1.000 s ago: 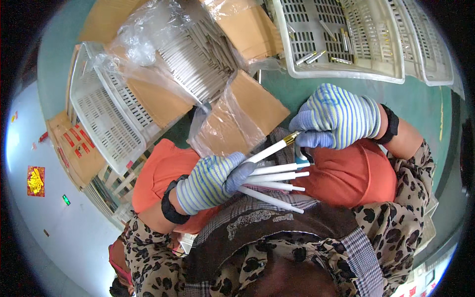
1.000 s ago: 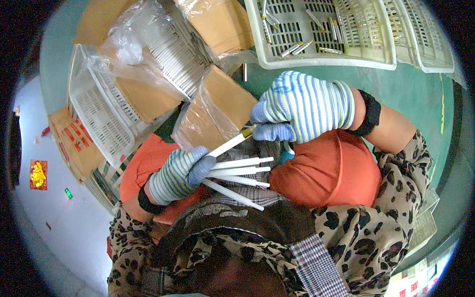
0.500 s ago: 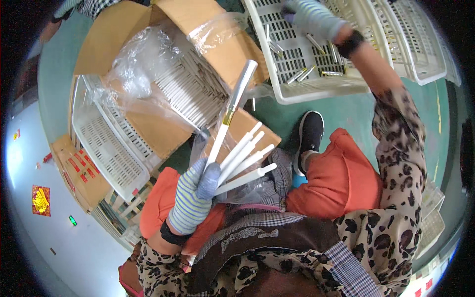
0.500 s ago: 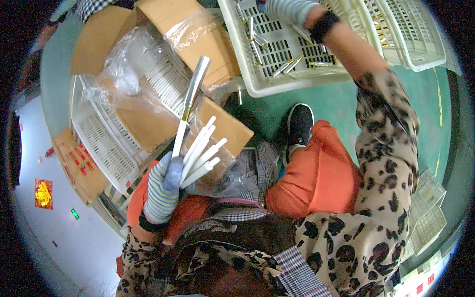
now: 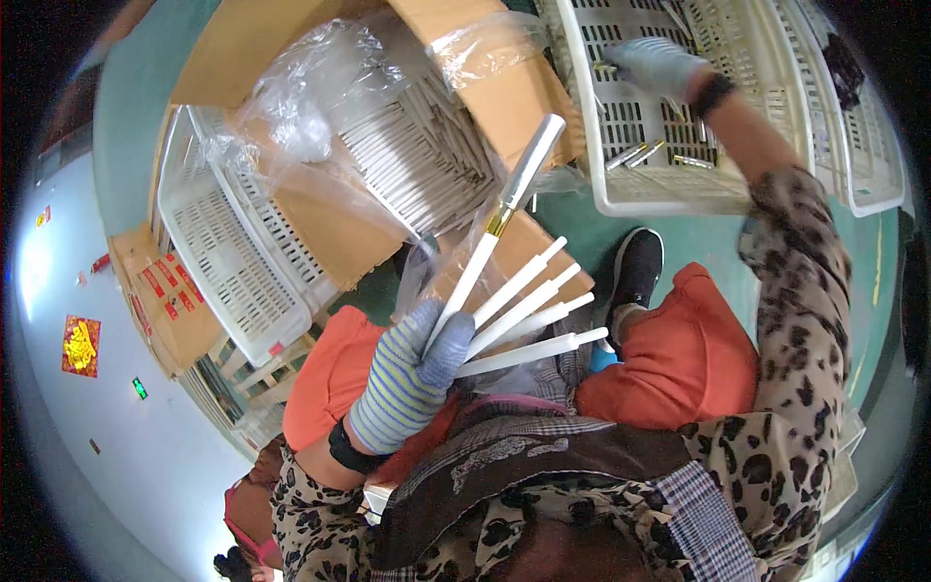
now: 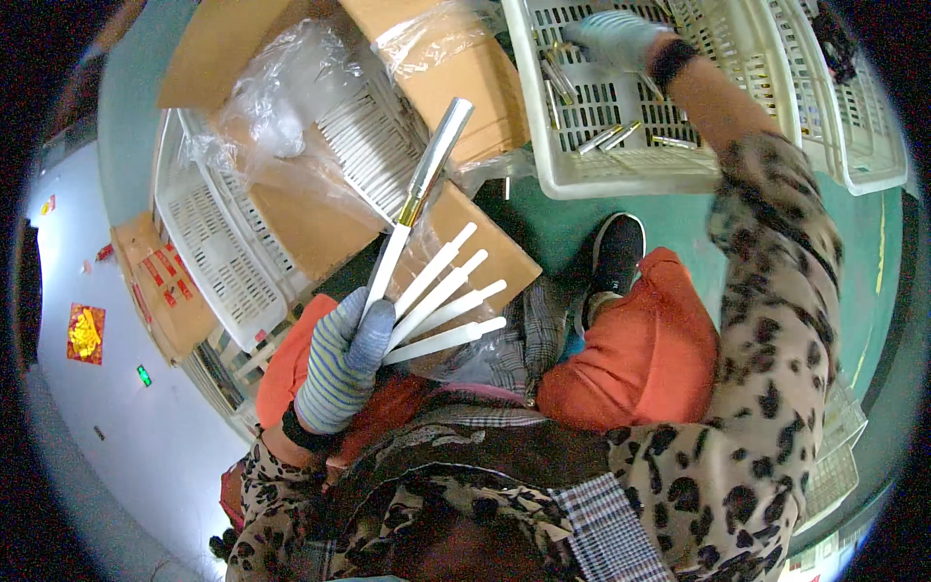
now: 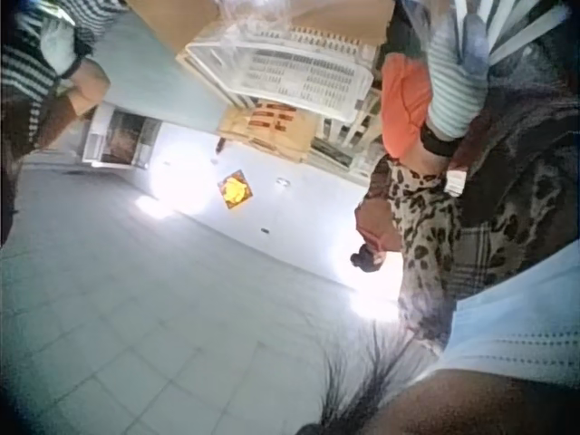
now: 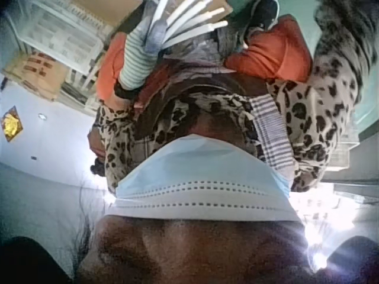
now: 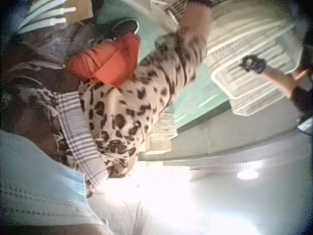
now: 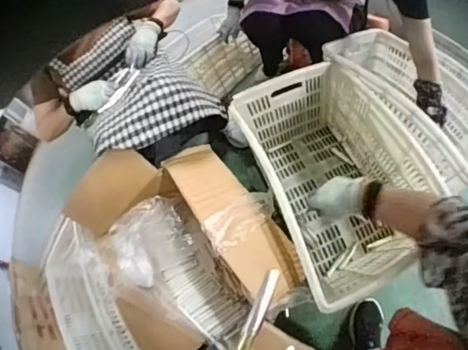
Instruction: Attaching metal mouthpieces to white tube bodies and organizing the assembled parts into plastic bins.
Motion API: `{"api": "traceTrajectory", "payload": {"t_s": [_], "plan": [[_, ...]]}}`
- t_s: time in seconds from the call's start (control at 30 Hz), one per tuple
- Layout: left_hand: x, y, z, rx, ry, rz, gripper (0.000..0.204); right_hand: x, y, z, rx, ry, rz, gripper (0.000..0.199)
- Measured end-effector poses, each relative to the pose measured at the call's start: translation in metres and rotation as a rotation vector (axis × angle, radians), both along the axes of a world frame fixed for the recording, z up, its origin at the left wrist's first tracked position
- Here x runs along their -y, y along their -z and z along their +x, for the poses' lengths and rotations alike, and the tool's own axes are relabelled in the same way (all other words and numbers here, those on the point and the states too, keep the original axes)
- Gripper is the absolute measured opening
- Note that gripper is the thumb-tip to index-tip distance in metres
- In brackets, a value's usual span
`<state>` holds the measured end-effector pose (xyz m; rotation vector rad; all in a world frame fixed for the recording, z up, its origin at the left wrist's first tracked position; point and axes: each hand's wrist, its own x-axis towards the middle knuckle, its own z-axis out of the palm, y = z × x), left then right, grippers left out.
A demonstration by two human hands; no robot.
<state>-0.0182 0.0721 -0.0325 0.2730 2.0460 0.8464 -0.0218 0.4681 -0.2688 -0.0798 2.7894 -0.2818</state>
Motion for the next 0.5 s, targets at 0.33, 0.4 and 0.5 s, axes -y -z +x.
{"api": "traceTrajectory", "payload": {"t_s": [0.33,0.4,0.5], "plan": [[0.009,-0.004,0.01,-0.125,0.23,0.037,0.02,0.119,-0.173,0.113,-0.235,-0.096,-1.011,0.023],[0.01,-0.004,0.014,-0.166,0.262,0.057,0.019,0.123,-0.168,0.117,-0.235,-0.096,-1.033,0.023],[0.009,-0.003,0.014,-0.206,0.352,0.069,0.018,0.122,-0.172,0.119,-0.194,-0.145,-0.966,0.023]]}}
